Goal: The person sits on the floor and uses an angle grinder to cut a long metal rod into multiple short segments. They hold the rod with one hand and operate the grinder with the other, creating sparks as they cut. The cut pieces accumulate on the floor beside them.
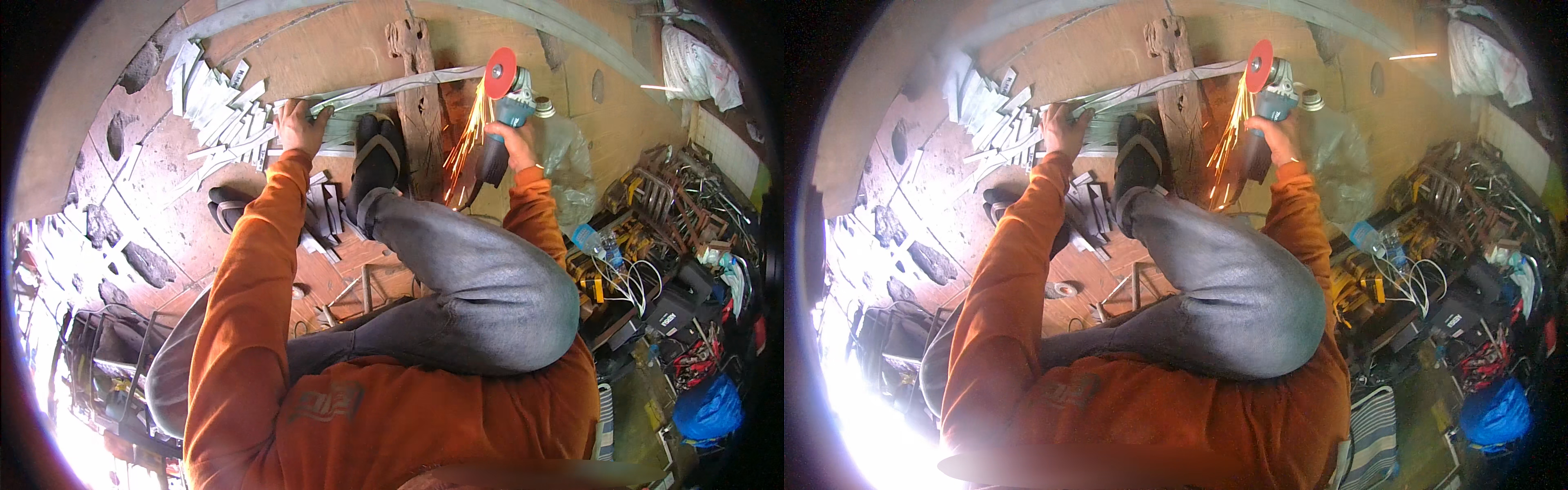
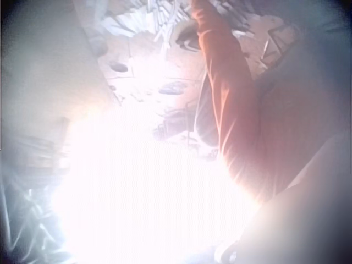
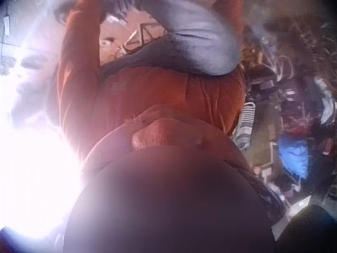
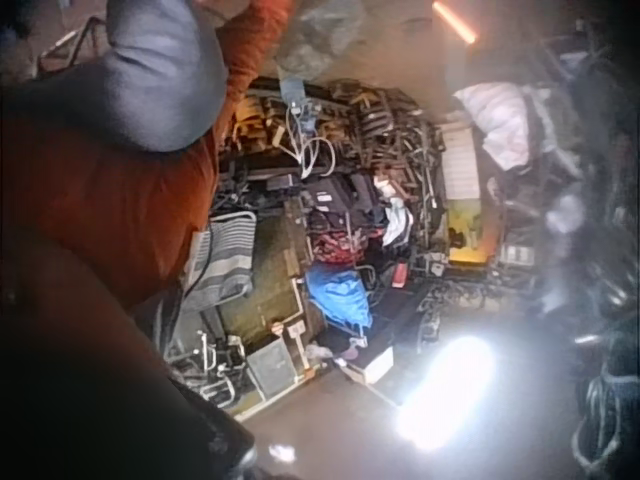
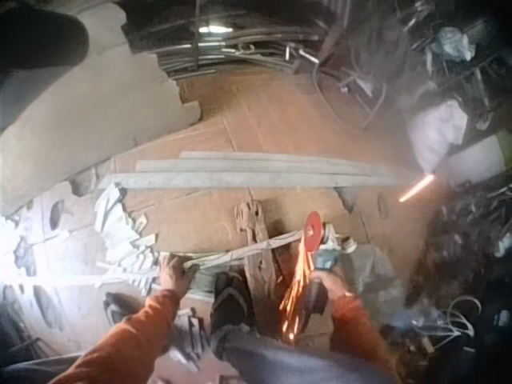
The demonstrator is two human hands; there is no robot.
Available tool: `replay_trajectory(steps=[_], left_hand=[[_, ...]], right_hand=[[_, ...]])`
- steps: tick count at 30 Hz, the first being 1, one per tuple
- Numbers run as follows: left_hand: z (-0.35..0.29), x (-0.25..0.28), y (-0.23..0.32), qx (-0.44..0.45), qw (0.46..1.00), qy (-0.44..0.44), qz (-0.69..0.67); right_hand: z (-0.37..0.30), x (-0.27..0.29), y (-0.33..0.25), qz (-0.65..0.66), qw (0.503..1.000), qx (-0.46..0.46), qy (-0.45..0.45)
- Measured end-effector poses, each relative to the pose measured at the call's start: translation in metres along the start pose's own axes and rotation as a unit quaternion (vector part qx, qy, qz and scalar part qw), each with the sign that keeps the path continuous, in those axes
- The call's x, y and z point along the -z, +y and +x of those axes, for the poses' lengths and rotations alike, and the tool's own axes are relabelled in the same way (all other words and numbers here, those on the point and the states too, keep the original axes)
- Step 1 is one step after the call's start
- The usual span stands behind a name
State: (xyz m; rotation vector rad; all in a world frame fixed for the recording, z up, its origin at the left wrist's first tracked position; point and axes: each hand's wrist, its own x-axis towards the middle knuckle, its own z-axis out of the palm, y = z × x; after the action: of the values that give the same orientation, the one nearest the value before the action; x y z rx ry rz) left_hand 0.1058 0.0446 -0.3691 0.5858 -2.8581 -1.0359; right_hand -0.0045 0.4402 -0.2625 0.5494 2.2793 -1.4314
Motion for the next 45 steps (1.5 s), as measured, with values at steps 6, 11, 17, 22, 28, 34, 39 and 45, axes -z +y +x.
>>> replay_trajectory(steps=[6,11,17,22,28,34,39,45], left_hand=[[-0.003,0.0,-0.001,-0.013,1.0,0.012,-0.016],[-0.005,0.001,-0.001,-0.005,1.0,-0.007,0.0],[-0.003,0.006,0.005,-0.001,1.0,-0.008,0.006],[-0.005,0.006,0.007,-0.002,1.0,-0.01,0.018],[-0.004,0.003,0.002,-0.004,1.0,-0.007,0.02],[-0.005,0.001,0.0,0.0,1.0,-0.007,0.005],[-0.004,0.001,0.0,-0.002,1.0,-0.012,0.013],[-0.005,0.001,0.0,-0.006,1.0,-0.009,0.009]], right_hand=[[-0.009,-0.003,-0.014,0.021,0.999,-0.021,-0.02],[-0.001,-0.005,-0.001,-0.009,0.999,-0.041,0.002],[0.007,0.005,0.018,0.009,0.999,-0.024,-0.045],[0.013,0.004,0.024,0.04,0.994,-0.082,-0.063],[0.004,0.001,0.012,-0.025,1.0,0.001,0.018],[-0.007,0.001,0.023,0.002,1.0,-0.024,-0.014],[-0.021,0.002,0.031,-0.028,0.999,-0.017,-0.011],[-0.011,-0.003,0.002,-0.001,1.0,0.001,-0.027]])
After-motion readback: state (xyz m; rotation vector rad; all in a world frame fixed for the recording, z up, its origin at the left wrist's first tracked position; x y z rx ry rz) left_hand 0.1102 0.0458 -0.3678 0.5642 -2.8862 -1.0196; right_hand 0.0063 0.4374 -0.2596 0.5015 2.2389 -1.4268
